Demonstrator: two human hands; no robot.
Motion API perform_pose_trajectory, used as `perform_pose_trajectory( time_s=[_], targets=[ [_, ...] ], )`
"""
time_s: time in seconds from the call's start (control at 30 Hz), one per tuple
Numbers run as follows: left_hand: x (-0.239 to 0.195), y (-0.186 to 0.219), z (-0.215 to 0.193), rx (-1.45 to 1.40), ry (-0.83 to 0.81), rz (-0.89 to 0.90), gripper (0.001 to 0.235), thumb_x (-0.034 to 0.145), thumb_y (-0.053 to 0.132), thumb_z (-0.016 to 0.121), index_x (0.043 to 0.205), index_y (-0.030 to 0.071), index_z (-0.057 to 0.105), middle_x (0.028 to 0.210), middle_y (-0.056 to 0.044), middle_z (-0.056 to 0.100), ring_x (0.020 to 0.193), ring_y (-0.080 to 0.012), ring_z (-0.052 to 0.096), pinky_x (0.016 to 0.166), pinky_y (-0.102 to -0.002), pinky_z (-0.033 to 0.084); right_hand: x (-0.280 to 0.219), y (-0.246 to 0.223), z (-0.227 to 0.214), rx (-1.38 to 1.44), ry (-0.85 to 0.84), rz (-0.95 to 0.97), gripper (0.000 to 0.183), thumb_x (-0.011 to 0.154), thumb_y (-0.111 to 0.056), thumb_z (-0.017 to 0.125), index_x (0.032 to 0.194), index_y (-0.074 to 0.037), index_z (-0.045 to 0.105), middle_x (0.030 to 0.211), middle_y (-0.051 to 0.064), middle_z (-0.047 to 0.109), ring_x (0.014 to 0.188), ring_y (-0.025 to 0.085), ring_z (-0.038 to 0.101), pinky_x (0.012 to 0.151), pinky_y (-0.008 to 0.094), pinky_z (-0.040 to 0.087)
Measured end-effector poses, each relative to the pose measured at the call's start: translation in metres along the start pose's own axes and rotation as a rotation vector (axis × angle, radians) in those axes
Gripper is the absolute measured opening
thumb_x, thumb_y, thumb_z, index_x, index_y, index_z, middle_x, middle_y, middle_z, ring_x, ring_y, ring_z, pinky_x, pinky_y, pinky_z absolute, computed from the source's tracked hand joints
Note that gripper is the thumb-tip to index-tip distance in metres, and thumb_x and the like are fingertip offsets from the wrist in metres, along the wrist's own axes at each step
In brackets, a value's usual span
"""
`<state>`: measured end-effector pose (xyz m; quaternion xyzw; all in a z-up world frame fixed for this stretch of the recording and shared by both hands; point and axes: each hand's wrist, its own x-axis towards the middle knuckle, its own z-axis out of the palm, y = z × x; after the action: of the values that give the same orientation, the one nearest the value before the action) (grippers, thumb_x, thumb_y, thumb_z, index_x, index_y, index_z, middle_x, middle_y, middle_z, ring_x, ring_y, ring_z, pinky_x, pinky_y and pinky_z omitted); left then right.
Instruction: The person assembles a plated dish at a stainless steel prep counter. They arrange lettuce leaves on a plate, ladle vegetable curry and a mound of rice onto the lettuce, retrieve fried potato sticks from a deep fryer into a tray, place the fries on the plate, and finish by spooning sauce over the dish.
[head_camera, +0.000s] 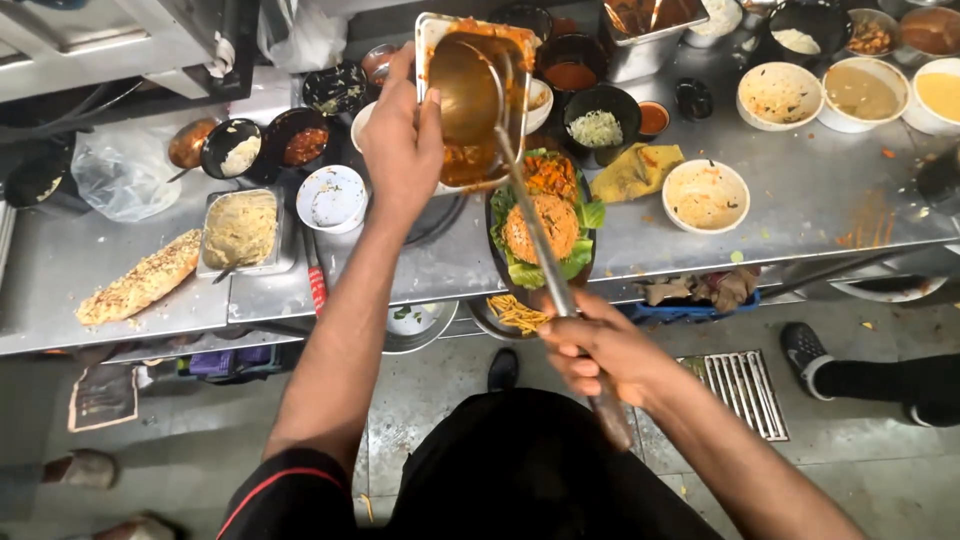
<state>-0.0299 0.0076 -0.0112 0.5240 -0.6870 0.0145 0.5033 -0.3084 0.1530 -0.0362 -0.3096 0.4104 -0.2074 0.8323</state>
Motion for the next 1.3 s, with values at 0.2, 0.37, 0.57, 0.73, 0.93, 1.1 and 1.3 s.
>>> perform_pose_trajectory(
  time_s=[0.2, 0.37, 0.57, 0.73, 0.93, 1.1, 1.3],
  targets=[
    [0.013, 0.021, -0.026, 0.071, -0.07, 0.069, 0.031, 0.106, 0.017, 0.06, 0.132, 0.0, 0.064, 0.128, -0.02, 0.069, 0.107, -0.0411, 0.07, 0.09, -0.047, 0.055, -0.015, 0.002, -0.066, -0.619, 0.063, -0.168, 0.033, 0.089, -0.011, 0.063, 0.119, -0.014, 0.049, 0.067, 0.005, 0.053, 0.045, 0.014, 0.047, 0.037, 0.032, 0.037],
    [0.019, 0.025, -0.034, 0.141, -0.221, 0.173, 0.029, 0.104, 0.017, 0.062, 0.126, -0.001, 0.066, 0.124, -0.023, 0.07, 0.11, -0.0452, 0.066, 0.091, -0.052, 0.052, -0.051, -0.035, -0.072, -1.78, 0.502, -0.382, 0.026, 0.09, -0.016, 0.061, 0.112, -0.008, 0.049, 0.067, 0.02, 0.07, 0.06, 0.038, 0.069, 0.057, 0.051, 0.054],
    [0.024, 0.033, -0.006, 0.351, -0.33, 0.156, 0.024, 0.104, 0.021, 0.068, 0.1, -0.002, 0.064, 0.1, -0.022, 0.068, 0.096, -0.0455, 0.065, 0.081, -0.055, 0.05, -0.046, -0.05, -0.085, -2.154, 0.752, -0.581, 0.017, 0.094, -0.011, 0.057, 0.109, -0.006, 0.053, 0.084, 0.015, 0.07, 0.063, 0.033, 0.072, 0.05, 0.045, 0.057],
    [0.013, 0.031, 0.029, 0.318, -0.229, 0.273, 0.013, 0.09, 0.003, 0.068, 0.098, -0.004, 0.061, 0.122, -0.025, 0.065, 0.104, -0.0442, 0.065, 0.084, -0.052, 0.054, -0.039, -0.049, -0.099, -2.108, 0.734, -0.577, 0.02, 0.092, -0.009, 0.057, 0.111, -0.006, 0.053, 0.085, 0.015, 0.07, 0.065, 0.034, 0.073, 0.053, 0.046, 0.057],
    [0.005, 0.004, 0.078, 0.376, -0.182, 0.32, 0.016, 0.086, 0.002, 0.07, 0.098, -0.003, 0.062, 0.147, -0.027, 0.054, 0.133, -0.049, 0.055, 0.108, -0.056, 0.049, 0.01, -0.032, -0.128, -1.996, 0.807, -0.438, 0.017, 0.093, -0.008, 0.055, 0.109, -0.007, 0.05, 0.088, 0.016, 0.069, 0.069, 0.037, 0.073, 0.057, 0.049, 0.058],
    [-0.009, -0.042, 0.127, 0.391, -0.241, 0.259, 0.006, 0.091, -0.001, 0.064, 0.097, -0.002, 0.062, 0.15, -0.03, 0.051, 0.141, -0.0491, 0.048, 0.115, -0.062, 0.042, 0.016, -0.041, -0.123, -2.019, 0.76, -0.226, 0.02, 0.092, -0.007, 0.056, 0.111, -0.007, 0.049, 0.088, 0.017, 0.068, 0.072, 0.037, 0.074, 0.058, 0.048, 0.059],
    [-0.023, -0.042, 0.153, 0.46, -0.286, 0.219, 0.009, 0.087, 0.001, 0.065, 0.096, -0.003, 0.064, 0.151, -0.029, 0.049, 0.144, -0.05, 0.04, 0.115, -0.072, 0.031, 0.012, -0.048, -0.142, -2.118, 0.75, -0.145, 0.021, 0.091, -0.006, 0.056, 0.111, -0.008, 0.049, 0.093, 0.015, 0.068, 0.076, 0.033, 0.075, 0.057, 0.044, 0.061]
  ],
)
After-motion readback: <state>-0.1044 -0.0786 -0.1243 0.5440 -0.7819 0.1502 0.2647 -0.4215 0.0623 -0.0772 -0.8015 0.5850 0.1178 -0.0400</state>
